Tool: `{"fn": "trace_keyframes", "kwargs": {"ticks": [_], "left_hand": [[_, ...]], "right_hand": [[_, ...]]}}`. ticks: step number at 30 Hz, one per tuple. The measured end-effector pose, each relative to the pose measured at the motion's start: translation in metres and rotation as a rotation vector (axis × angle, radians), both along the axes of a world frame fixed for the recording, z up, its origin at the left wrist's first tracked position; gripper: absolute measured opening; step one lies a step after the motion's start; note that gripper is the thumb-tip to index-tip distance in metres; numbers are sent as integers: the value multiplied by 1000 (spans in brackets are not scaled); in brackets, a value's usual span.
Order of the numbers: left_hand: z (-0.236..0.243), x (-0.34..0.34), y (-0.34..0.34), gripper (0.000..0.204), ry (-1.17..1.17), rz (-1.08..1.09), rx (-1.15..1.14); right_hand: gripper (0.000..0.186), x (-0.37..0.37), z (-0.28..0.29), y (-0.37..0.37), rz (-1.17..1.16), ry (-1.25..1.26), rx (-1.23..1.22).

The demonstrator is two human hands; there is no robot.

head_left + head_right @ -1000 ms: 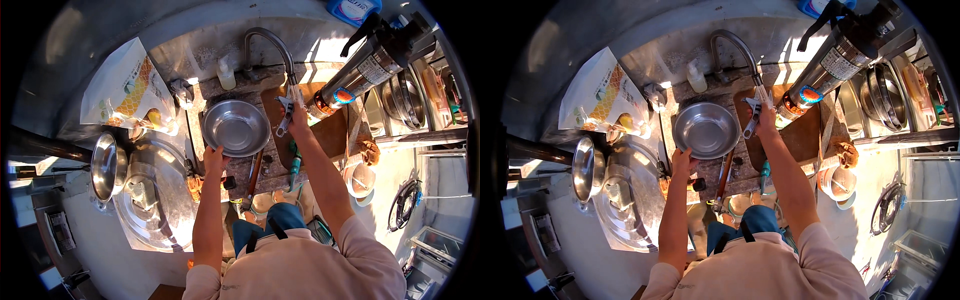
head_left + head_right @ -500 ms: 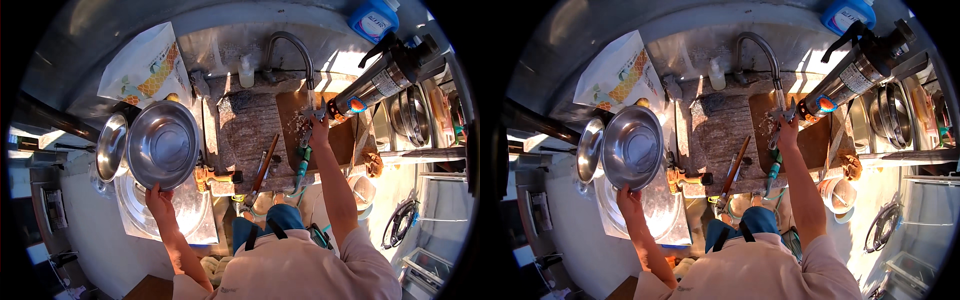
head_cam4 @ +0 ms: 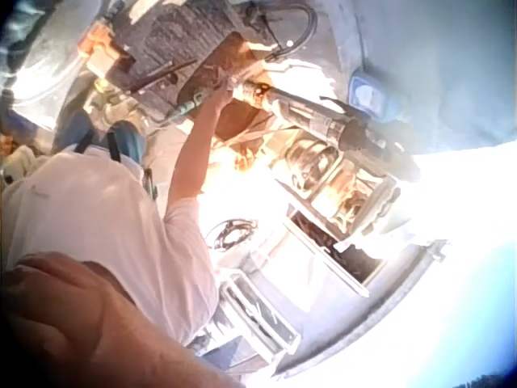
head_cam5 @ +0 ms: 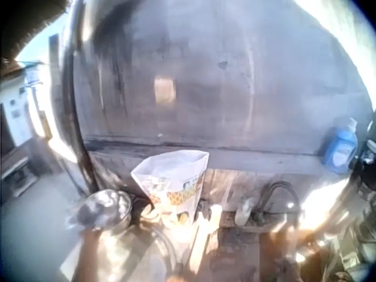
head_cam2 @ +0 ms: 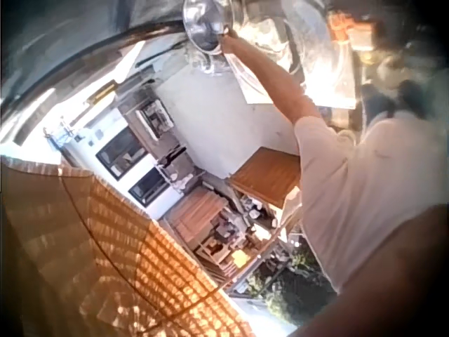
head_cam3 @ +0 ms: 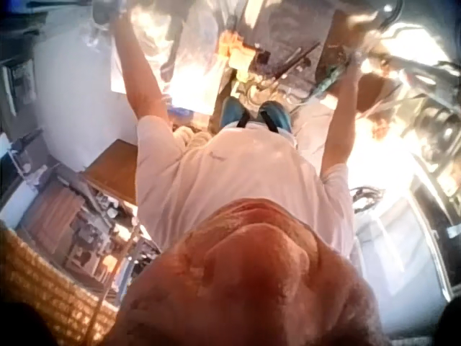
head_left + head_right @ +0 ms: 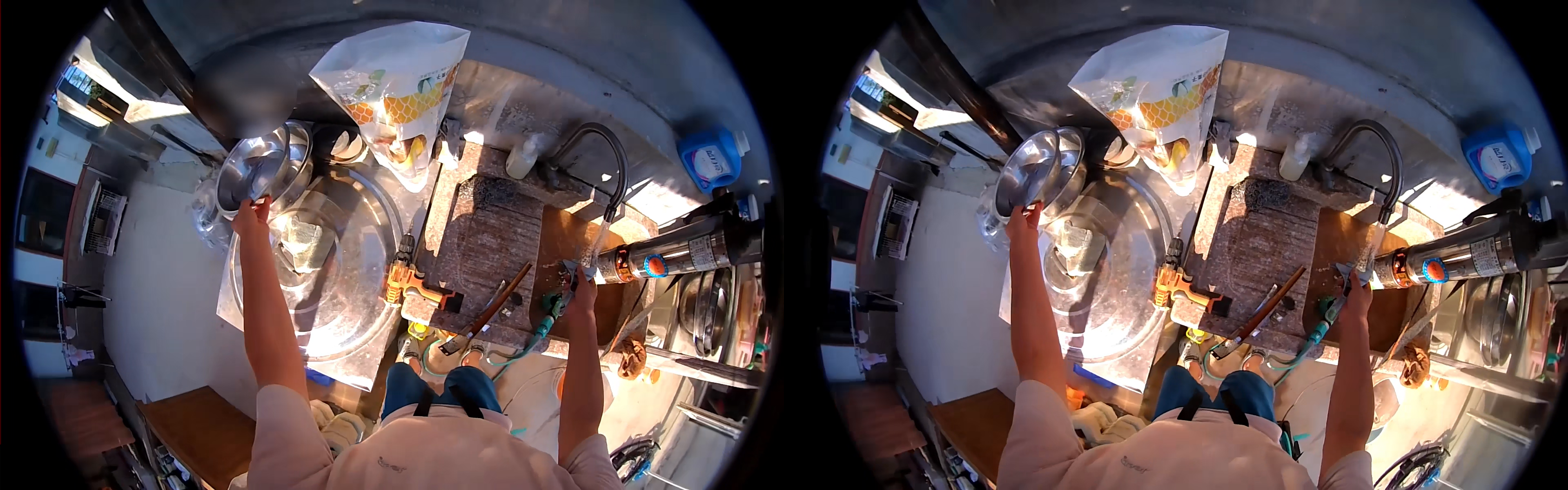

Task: The person uses an adjustable wrench to loosen the threaded connector on a water pump, wipes the pump and components with a cloth, and handles the pump by hand.

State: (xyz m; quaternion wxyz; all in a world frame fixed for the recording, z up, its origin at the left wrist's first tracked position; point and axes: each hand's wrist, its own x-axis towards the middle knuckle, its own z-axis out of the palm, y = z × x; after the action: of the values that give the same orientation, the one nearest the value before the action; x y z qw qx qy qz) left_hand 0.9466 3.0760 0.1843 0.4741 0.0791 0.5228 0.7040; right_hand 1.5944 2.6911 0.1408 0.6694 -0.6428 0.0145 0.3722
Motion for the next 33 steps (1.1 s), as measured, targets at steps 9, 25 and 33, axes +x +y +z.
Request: {"fn": "trace_keyframes", "kwargs": {"ticks": [9,25,33], "left_hand": [[-81,-119,90,21,290,-216,-355],[42,73,-101,14,786,-70,-118],[11,409,-233,19,580,-1344,149]], "right_hand": [[10,-5,7,53,-92,111,139],[36,4,29,62,-3,129,46],[58,18,47,61,221,111,-62]]}}
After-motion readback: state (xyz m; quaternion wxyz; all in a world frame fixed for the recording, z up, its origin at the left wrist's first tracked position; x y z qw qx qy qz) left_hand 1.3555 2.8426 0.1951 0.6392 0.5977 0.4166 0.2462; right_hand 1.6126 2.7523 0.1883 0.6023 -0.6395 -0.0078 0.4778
